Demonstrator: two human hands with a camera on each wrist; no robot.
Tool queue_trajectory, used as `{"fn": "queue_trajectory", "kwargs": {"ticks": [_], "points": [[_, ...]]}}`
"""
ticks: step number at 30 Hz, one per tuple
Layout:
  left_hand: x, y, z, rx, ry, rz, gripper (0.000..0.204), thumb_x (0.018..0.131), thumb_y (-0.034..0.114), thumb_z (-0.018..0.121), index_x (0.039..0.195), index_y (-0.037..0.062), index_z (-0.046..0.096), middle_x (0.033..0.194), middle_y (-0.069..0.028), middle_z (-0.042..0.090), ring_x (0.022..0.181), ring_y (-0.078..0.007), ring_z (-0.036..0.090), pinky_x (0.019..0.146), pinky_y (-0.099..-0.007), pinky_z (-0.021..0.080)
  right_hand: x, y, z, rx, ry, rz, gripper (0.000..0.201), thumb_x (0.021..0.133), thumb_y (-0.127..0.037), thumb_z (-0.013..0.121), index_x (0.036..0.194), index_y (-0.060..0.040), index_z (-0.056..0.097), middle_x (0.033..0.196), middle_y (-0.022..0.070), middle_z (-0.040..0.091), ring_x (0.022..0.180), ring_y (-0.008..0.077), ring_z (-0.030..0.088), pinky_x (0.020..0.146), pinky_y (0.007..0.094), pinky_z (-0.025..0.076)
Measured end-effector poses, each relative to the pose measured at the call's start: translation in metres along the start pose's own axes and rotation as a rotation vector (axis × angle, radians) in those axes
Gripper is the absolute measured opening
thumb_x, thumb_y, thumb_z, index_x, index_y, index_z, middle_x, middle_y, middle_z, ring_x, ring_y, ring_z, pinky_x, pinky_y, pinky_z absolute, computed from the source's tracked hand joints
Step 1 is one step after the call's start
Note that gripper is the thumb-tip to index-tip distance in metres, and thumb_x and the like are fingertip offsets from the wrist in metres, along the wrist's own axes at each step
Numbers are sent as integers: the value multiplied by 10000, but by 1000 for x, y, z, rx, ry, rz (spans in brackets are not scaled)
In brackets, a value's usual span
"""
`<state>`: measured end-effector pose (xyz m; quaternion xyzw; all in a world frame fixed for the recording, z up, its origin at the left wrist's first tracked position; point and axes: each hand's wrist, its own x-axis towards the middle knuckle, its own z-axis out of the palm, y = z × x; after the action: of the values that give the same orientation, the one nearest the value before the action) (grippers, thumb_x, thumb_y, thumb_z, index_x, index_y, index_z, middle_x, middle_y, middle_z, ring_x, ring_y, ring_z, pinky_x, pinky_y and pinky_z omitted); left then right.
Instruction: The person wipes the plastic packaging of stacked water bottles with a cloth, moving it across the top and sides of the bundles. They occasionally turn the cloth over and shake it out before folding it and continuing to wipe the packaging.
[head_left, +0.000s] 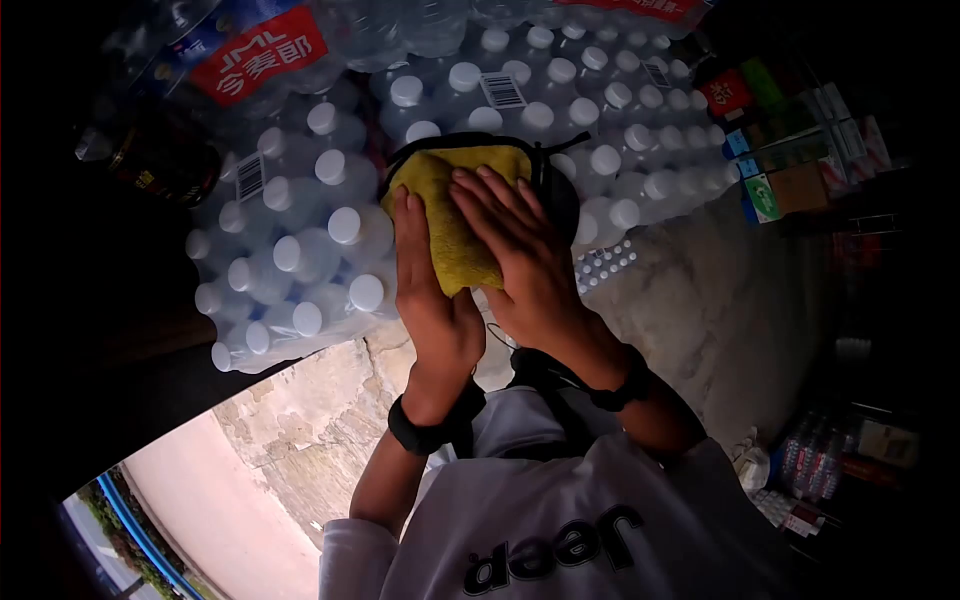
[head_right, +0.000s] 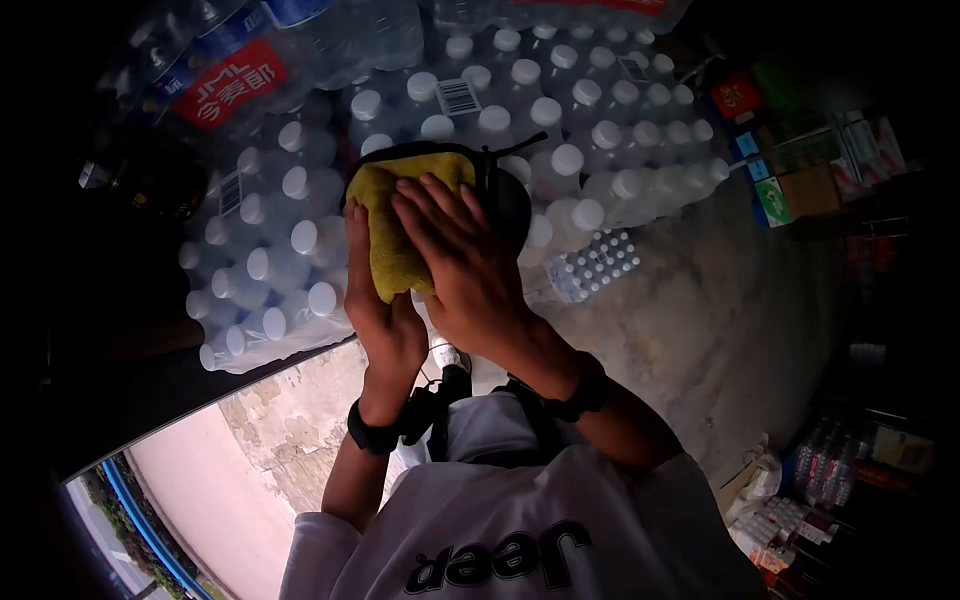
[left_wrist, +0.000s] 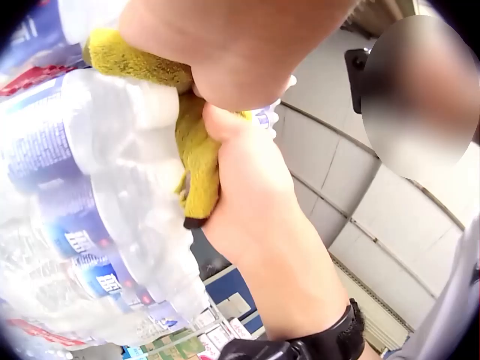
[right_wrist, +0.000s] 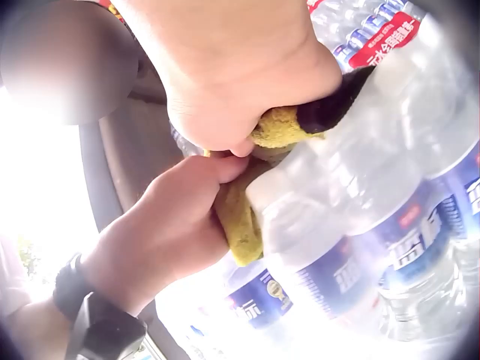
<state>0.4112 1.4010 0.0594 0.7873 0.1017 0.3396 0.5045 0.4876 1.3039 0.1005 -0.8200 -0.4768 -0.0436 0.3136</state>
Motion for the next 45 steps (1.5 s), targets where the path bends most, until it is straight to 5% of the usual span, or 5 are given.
{"fn": "queue_trajectory", "kwargs": {"ticks": [3,10,35,41,45], "points": [[-55,-7,16,-194,95,-196,601,999,105,466,1540,-75,279,1563,-314,334,1474,-478,290,1173,-480,316,-33,2,15,-34,14,-151,577,909,-126,556,1477,-51,480,1558,82,452,1479,246,370,1235,446,208],[-43,25,58,806,48,180,619,935,100,462,1523,-50,338,1592,-278,315,1482,-524,228,1181,-620,197,-53,75,-47,64,-77,-217,564,889,-123,628,1439,-58,525,1526,79,489,1462,236,397,1233,484,230],[-97,9,83,864,-52,97,656,993,206,596,1549,-3,319,1633,-200,273,1534,-420,155,1231,-584,130,-118,106,-15,223,96,-332,550,977,-158,520,1496,3,431,1576,136,396,1473,261,364,1238,473,262],[-39,56,165,573,-51,103,671,985,260,499,1567,1,289,1664,-174,225,1556,-401,67,1228,-523,-45,-100,141,-101,-31,119,-205,461,958,-146,519,1369,62,520,1415,195,539,1364,290,495,1205,495,309],[24,112,173,-274,57,-334,443,930,107,466,1317,-83,568,1162,-143,659,1001,-203,675,847,-300,555,-45,146,-177,144,-121,-66,450,797,-124,694,1190,78,612,1190,180,651,1203,296,605,1132,431,404]]}}
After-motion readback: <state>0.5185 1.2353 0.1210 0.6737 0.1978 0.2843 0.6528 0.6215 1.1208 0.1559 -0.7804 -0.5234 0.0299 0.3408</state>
